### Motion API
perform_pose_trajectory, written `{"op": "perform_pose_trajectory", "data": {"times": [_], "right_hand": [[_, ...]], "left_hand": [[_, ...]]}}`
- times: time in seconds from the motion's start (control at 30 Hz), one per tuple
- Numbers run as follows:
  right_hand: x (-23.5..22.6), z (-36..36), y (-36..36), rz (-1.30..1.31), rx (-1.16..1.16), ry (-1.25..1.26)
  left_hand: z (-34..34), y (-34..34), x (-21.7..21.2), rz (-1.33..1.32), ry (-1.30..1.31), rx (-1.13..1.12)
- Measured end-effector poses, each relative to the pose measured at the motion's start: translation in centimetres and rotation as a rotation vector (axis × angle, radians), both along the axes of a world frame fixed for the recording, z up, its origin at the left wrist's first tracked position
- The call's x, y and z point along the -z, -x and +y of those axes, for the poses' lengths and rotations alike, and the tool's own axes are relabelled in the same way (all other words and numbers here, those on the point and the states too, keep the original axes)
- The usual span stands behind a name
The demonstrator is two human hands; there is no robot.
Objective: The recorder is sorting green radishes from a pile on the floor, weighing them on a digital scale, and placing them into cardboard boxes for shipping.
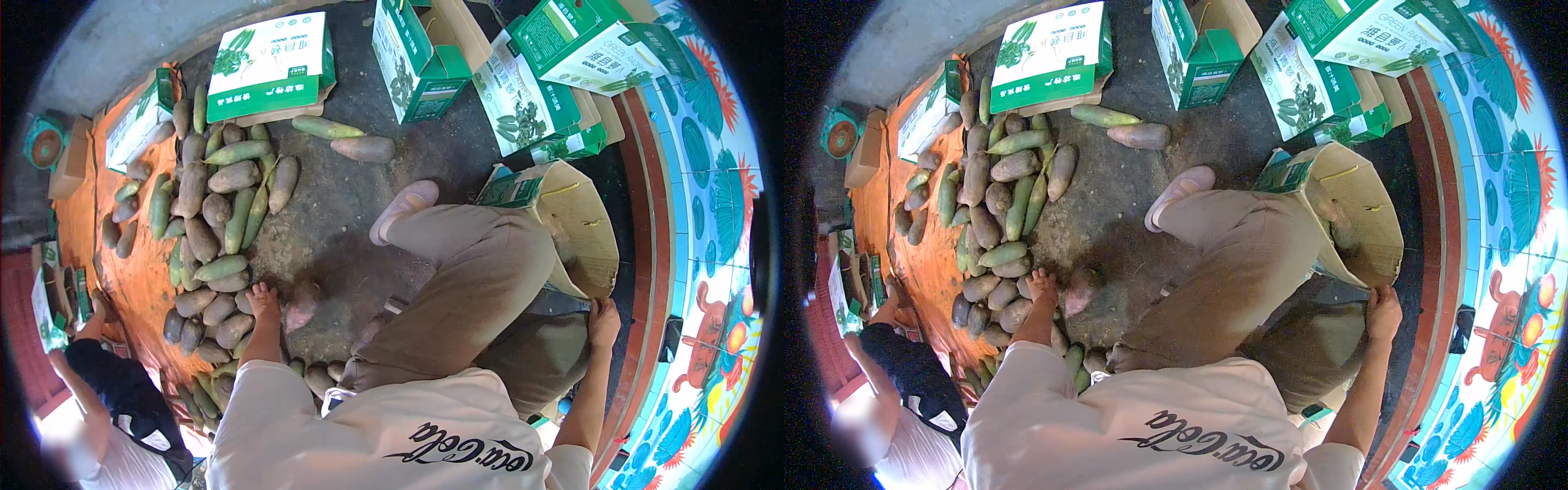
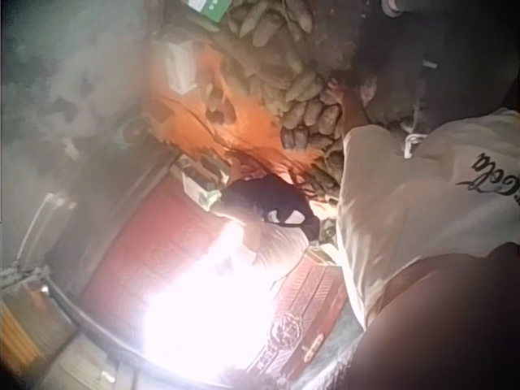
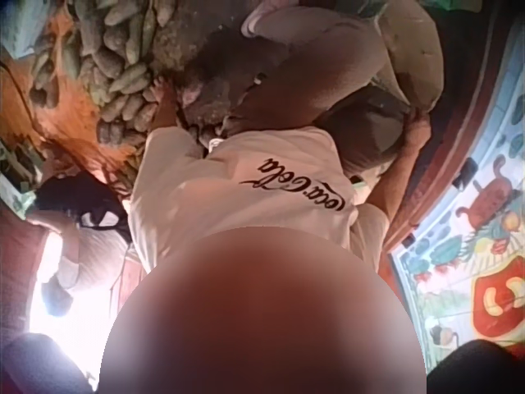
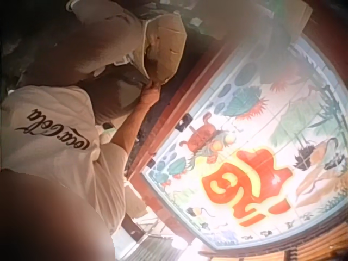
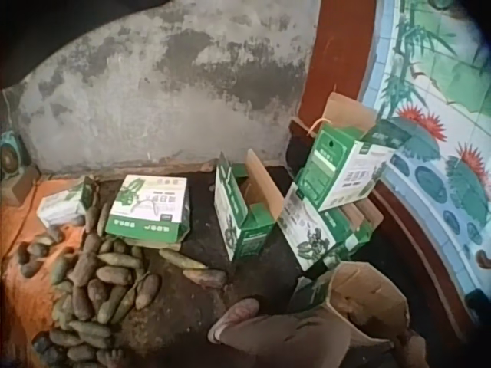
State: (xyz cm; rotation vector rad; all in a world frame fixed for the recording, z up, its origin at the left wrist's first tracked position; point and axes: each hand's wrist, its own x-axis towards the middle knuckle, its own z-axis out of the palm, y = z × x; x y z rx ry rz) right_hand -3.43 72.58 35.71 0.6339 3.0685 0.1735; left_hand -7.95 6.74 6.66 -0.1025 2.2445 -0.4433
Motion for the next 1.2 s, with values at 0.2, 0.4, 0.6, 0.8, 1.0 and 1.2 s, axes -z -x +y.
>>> {"op": "perform_pose_trajectory", "data": {"times": [0.2,0.4,0.6,0.8,1.0,1.2], "right_hand": [[-0.1,-0.3,0.4,0.019,0.008,0.028],[0.1,-0.5,1.2,0.075,-0.002,0.086],[0.1,-0.8,1.2,0.109,-0.051,0.037],[0.3,-0.9,1.1,0.108,-0.021,0.050],[0.1,-0.8,1.0,0.114,-0.054,0.020],[0.6,-0.7,0.9,0.191,-0.042,0.051]], "left_hand": [[-1.4,-1.7,1.1,0.044,0.019,0.121],[-4.1,1.0,1.0,0.171,-0.088,-0.340],[-1.1,3.1,-2.2,0.704,-0.621,-0.741],[3.6,6.0,-4.4,0.809,-0.877,-0.823],[7.9,9.7,-11.8,0.932,-1.342,-1.055],[14.2,14.6,-24.4,1.025,-1.640,-0.902]]}}
